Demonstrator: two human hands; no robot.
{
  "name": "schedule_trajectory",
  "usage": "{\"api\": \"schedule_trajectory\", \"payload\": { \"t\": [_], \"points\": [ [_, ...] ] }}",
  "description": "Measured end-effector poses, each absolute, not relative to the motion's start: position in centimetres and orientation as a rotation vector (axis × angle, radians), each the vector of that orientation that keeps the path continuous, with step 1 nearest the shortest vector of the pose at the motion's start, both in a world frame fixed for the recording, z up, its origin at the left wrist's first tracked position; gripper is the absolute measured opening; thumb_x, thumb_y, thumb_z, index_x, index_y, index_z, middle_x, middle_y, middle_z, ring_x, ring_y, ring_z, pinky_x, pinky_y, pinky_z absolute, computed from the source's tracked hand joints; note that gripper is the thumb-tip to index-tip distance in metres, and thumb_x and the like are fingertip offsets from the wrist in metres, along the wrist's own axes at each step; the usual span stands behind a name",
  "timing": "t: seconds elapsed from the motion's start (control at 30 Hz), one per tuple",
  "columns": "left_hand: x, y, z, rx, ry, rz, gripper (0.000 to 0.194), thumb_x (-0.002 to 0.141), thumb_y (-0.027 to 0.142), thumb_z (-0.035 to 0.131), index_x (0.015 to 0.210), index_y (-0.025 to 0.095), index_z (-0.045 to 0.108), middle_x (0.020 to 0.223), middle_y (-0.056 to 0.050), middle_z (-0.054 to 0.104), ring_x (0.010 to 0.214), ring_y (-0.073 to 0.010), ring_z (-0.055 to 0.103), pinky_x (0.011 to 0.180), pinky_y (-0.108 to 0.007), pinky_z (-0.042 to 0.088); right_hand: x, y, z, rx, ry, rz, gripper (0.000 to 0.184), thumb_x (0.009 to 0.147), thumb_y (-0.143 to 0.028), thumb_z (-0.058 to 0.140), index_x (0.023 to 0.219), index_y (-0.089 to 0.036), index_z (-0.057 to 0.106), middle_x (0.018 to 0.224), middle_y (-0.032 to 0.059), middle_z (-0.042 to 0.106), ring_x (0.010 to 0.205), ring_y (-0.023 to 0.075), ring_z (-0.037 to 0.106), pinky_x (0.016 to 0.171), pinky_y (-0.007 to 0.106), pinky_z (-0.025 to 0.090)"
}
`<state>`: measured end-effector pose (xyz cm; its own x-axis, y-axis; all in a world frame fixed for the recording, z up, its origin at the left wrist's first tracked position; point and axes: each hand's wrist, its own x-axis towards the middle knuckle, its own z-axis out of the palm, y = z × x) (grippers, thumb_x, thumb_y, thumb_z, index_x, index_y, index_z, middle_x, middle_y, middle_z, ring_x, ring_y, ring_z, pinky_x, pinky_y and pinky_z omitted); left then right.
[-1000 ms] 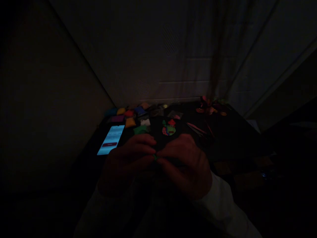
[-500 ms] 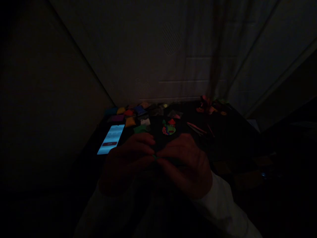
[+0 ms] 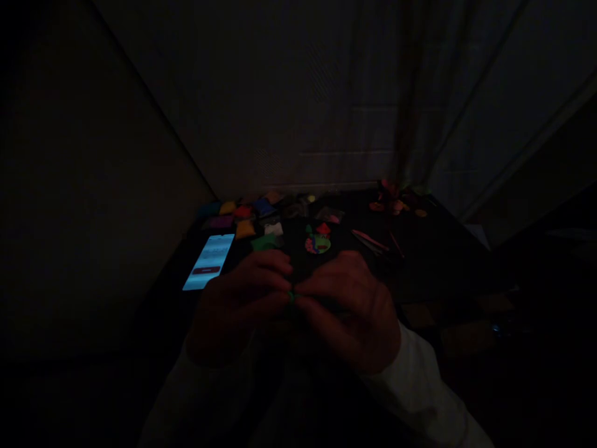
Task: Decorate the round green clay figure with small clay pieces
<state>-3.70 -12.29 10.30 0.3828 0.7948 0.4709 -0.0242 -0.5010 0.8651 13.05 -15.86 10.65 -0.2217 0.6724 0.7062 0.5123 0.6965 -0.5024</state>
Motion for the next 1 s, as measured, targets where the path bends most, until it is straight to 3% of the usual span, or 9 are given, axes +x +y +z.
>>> {"api": "schedule_trajectory", "payload": {
  "t": [1.0],
  "points": [
    [-2.5,-12.9,9.7,1.642,0.612,1.358,0.019,0.065,0.010,0.060,0.077,0.026,0.062,0.085,0.002,0.055,0.090,-0.0107,0.050,0.081,-0.024,0.041,12.7,-15.8,10.3,-0.900,-1.786,0.172,0.022,0.067,-0.011,0.058,0.087,-0.020,0.056,0.077,0.0015,0.057,0.074,0.0138,0.054,0.075,0.034,0.041]
  ]
}}
